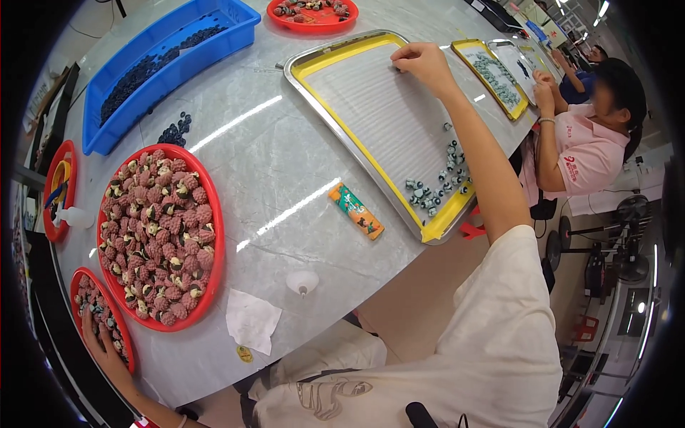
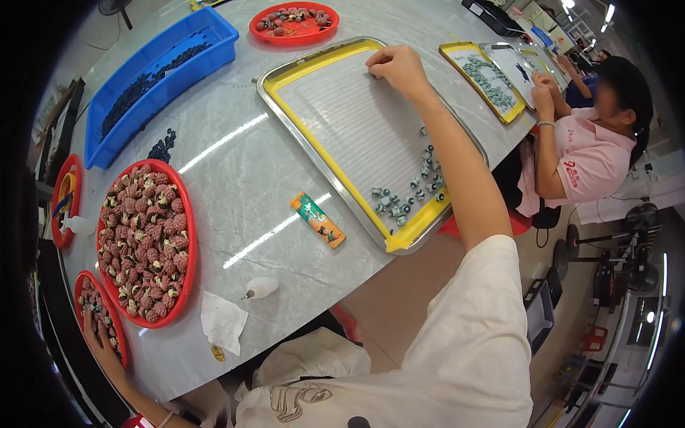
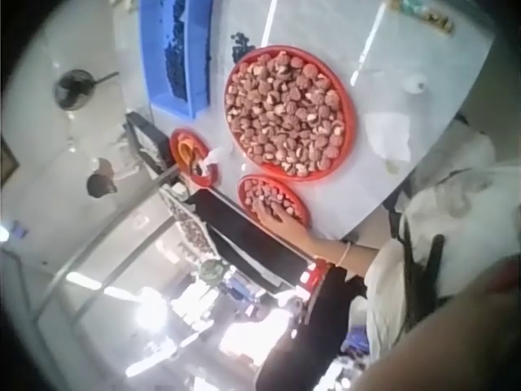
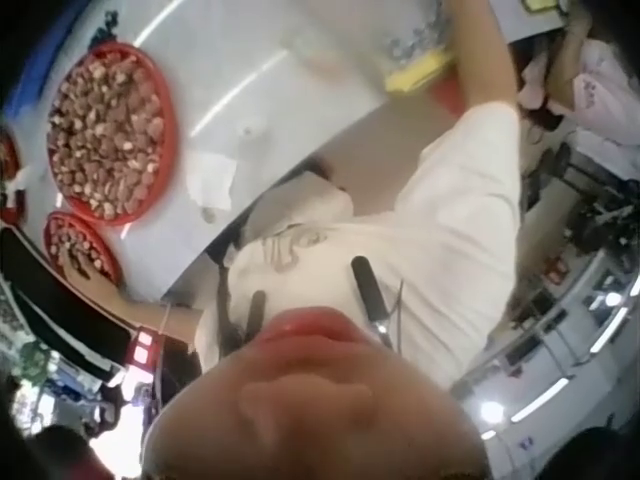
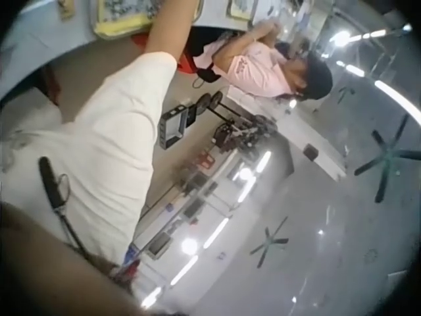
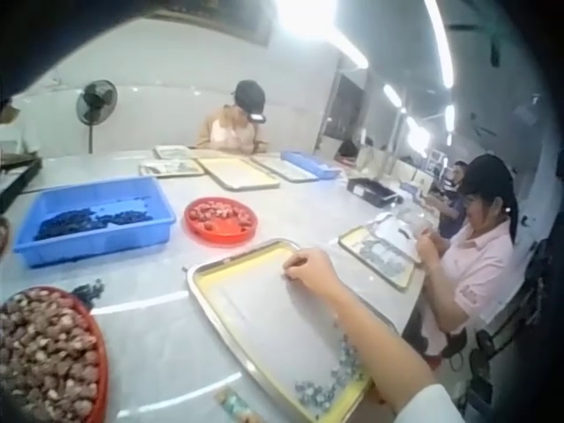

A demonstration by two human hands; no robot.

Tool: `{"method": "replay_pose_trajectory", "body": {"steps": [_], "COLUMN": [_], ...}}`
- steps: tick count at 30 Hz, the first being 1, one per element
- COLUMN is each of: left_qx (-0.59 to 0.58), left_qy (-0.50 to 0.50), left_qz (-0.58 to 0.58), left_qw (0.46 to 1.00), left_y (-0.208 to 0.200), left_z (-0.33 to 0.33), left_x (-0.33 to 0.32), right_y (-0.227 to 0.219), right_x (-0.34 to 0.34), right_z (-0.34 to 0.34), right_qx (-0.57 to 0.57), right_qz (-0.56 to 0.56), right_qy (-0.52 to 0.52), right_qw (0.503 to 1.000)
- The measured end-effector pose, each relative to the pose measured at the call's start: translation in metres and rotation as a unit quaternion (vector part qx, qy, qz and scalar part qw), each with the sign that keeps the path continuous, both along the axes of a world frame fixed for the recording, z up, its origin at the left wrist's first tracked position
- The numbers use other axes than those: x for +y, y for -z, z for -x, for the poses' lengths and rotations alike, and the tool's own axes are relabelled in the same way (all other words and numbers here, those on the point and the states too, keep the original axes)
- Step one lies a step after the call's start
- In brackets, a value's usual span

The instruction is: The person assembles miniature figurines by taking head pieces from a tray, applying adhesive with a dispenser bottle, attaching body pieces by hand, and sorting figurines and parts on trays.

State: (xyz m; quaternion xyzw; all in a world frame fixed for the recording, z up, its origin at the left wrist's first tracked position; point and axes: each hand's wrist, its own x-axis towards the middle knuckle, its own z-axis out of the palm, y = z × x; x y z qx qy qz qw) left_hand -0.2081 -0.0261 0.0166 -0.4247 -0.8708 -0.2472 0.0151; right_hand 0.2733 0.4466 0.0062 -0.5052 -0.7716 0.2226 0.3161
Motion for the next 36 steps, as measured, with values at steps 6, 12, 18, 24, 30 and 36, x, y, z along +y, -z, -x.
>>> {"method": "replay_pose_trajectory", "body": {"steps": [6,12,18,24,30,36], "left_qx": [0.022,0.017,0.006,-0.004,0.022,0.020], "left_qy": [0.003,0.006,0.017,0.036,0.051,0.047], "left_qz": [0.014,0.007,-0.001,-0.028,-0.014,-0.009], "left_qw": [1.000,1.000,1.000,0.999,0.998,0.999], "left_y": [0.003,0.001,0.002,0.004,0.004,0.004], "left_z": [0.006,0.005,0.009,0.007,0.010,0.011], "left_x": [-0.004,-0.002,-0.008,-0.007,-0.009,-0.008], "right_y": [-0.005,-0.026,-0.043,-0.043,-0.051,-0.046], "right_x": [0.003,0.011,0.005,0.005,0.002,0.032], "right_z": [-0.015,-0.044,-0.036,-0.024,-0.032,-0.087], "right_qx": [0.229,0.581,0.853,0.869,0.884,0.866], "right_qz": [0.137,0.269,0.263,0.260,0.256,0.280], "right_qy": [0.003,0.020,-0.042,-0.051,0.041,0.024], "right_qw": [0.964,0.768,0.449,0.417,0.388,0.413]}}
